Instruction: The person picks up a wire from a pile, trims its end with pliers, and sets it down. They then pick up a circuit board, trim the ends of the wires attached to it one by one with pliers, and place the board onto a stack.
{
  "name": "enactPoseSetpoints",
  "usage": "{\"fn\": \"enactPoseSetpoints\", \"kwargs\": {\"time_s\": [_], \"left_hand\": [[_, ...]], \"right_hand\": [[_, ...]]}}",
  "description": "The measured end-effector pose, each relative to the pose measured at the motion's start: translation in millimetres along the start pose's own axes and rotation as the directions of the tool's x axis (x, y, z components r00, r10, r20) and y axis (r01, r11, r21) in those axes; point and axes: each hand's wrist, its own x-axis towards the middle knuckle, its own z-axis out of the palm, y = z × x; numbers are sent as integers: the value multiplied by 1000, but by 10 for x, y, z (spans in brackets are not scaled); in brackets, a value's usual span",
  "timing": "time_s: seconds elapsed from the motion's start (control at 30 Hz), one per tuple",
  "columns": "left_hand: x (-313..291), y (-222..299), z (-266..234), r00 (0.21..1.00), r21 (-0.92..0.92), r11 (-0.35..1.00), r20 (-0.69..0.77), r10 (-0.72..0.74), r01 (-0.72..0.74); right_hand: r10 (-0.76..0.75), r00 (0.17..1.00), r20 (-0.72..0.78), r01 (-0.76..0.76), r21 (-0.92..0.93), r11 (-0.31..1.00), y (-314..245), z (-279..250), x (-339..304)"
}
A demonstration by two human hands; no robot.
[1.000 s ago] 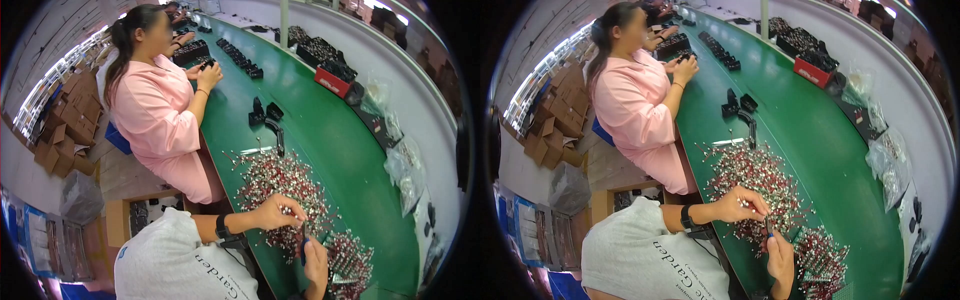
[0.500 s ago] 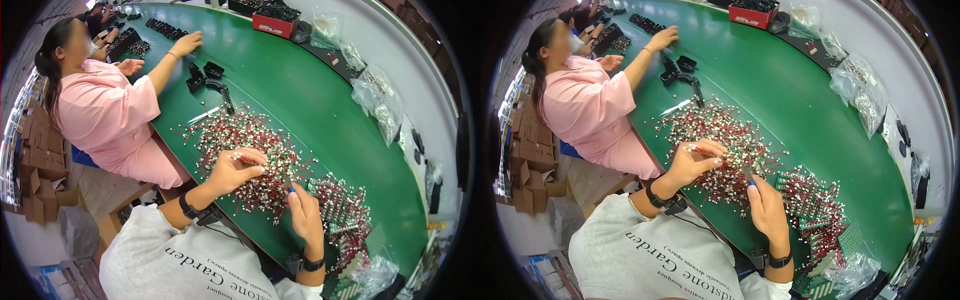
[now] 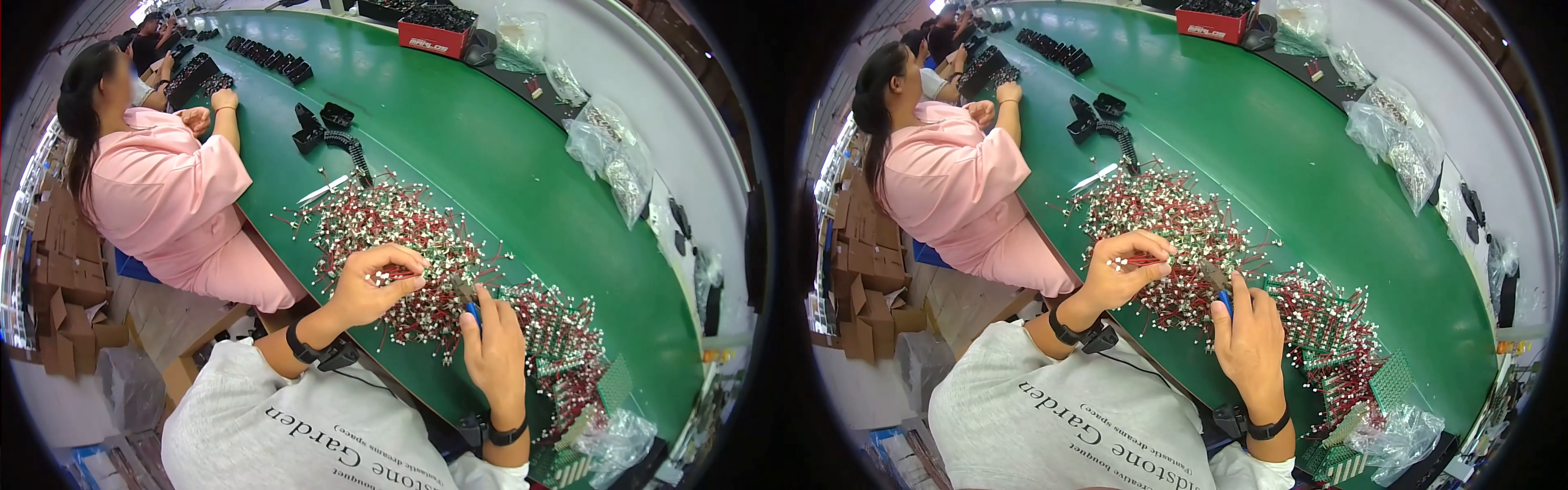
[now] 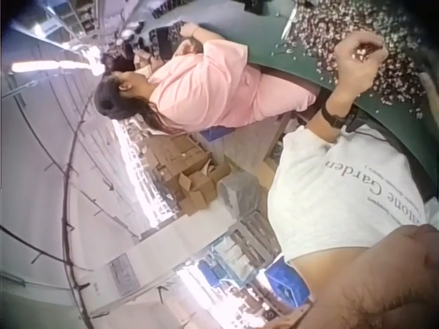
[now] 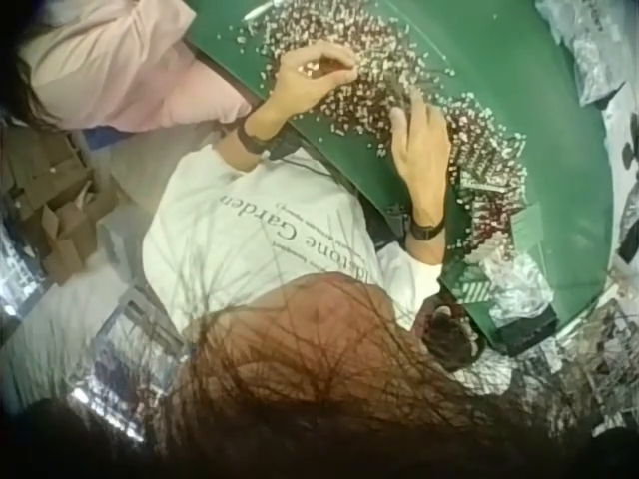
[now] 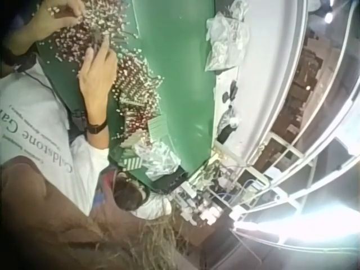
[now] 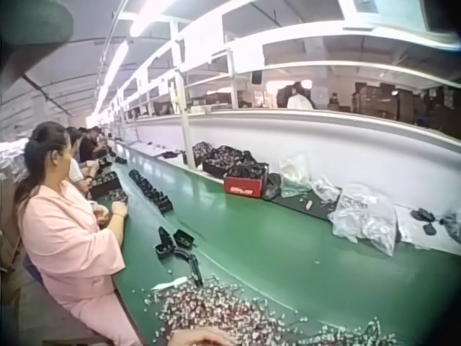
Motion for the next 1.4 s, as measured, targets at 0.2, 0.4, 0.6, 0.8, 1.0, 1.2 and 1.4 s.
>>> {"fn": "enactPoseSetpoints", "kwargs": {"time_s": [0.2,0.4,0.6,0.8,1.0,1.2,1.4], "left_hand": [[39,-40,113,1000,-65,998,19,6,-5],[32,-140,194,998,-174,983,-7,-60,58],[45,-118,182,995,-87,996,-94,-24,16],[75,-67,101,986,157,979,-81,145,-131],[74,80,135,996,-32,995,-20,90,-90],[90,100,122,985,85,981,27,171,-173],[68,99,101,985,85,982,56,163,-168]], "right_hand": [[-37,999,-1,37,99,994,-47,-36,0],[-51,999,-18,53,106,993,-47,-10,11],[-47,994,-98,38,-88,995,11,19,-11],[-21,999,-29,25,143,989,-71,-91,1],[-2,997,82,-23,295,955,-90,-128,-14],[-5,990,139,-41,326,944,-45,-140,-5],[-19,986,163,-37,335,942,-50,-131,-24]]}}
